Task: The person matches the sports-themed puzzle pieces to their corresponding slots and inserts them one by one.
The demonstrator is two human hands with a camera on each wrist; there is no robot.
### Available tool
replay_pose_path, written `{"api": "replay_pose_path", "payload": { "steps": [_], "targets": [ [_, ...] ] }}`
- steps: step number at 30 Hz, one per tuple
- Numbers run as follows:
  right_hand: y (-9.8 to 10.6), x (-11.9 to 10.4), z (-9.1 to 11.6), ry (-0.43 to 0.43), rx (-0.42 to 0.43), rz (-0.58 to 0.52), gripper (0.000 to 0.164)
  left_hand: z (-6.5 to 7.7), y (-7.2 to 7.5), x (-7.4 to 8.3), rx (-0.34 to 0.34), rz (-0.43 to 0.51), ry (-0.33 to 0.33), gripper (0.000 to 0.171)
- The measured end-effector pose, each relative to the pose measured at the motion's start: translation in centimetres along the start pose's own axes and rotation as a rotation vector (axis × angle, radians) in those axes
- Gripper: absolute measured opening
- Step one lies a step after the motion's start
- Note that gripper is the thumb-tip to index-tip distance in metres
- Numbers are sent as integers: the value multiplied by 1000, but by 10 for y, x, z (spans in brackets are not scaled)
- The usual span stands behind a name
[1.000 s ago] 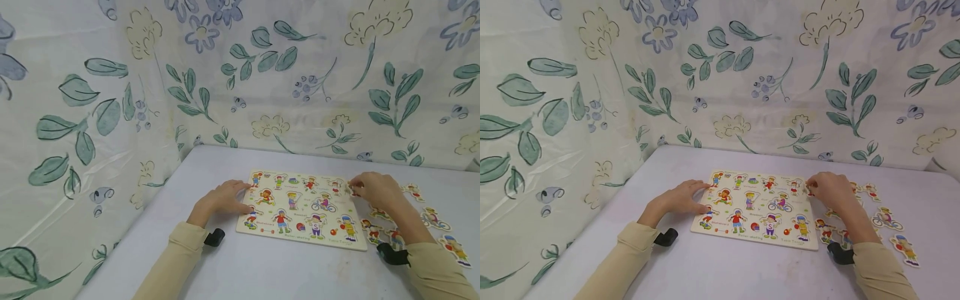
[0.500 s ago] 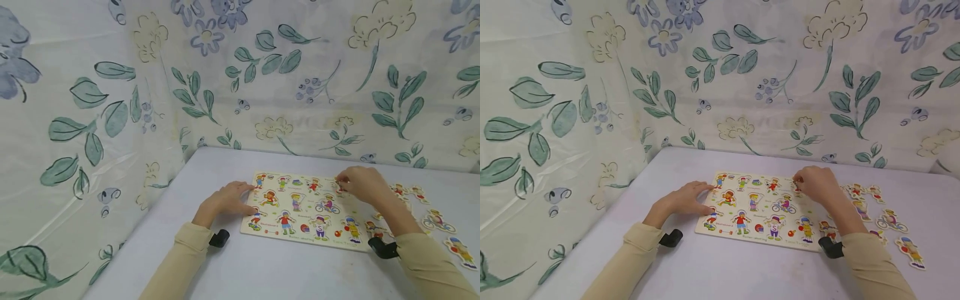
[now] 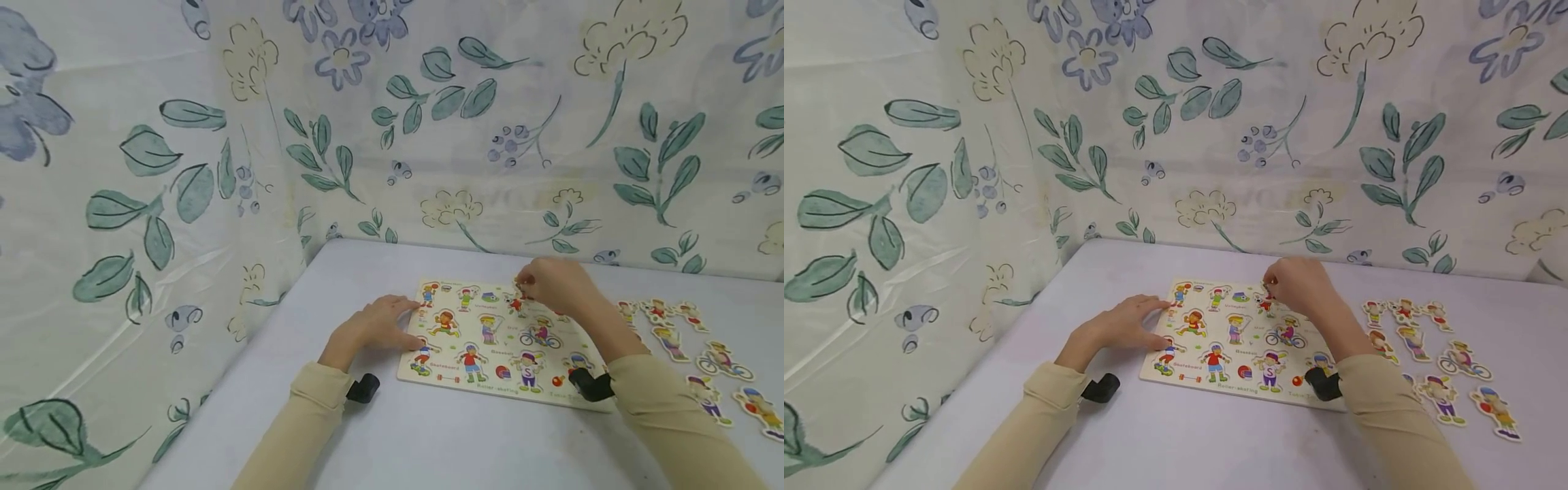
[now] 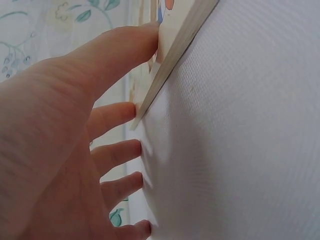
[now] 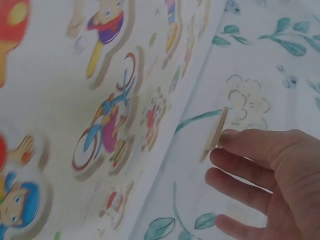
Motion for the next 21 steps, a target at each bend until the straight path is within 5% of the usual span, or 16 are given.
{"api": "replay_pose_path", "payload": {
  "steps": [21],
  "targets": [
    [-17,-55,-50,99,-16,17,18,-1,1,2,-8,-7,-2,79]
  ]
}}
Point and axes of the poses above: each hand's wrist, its own z-axis away from the middle knuckle, its own y-axis out of the back of the hand, x = y × z, the point moved 2 cm from there along -z, towards the middle knuckle, and after that the axes turned 10 degrees about -x, right-handed, at the moved point
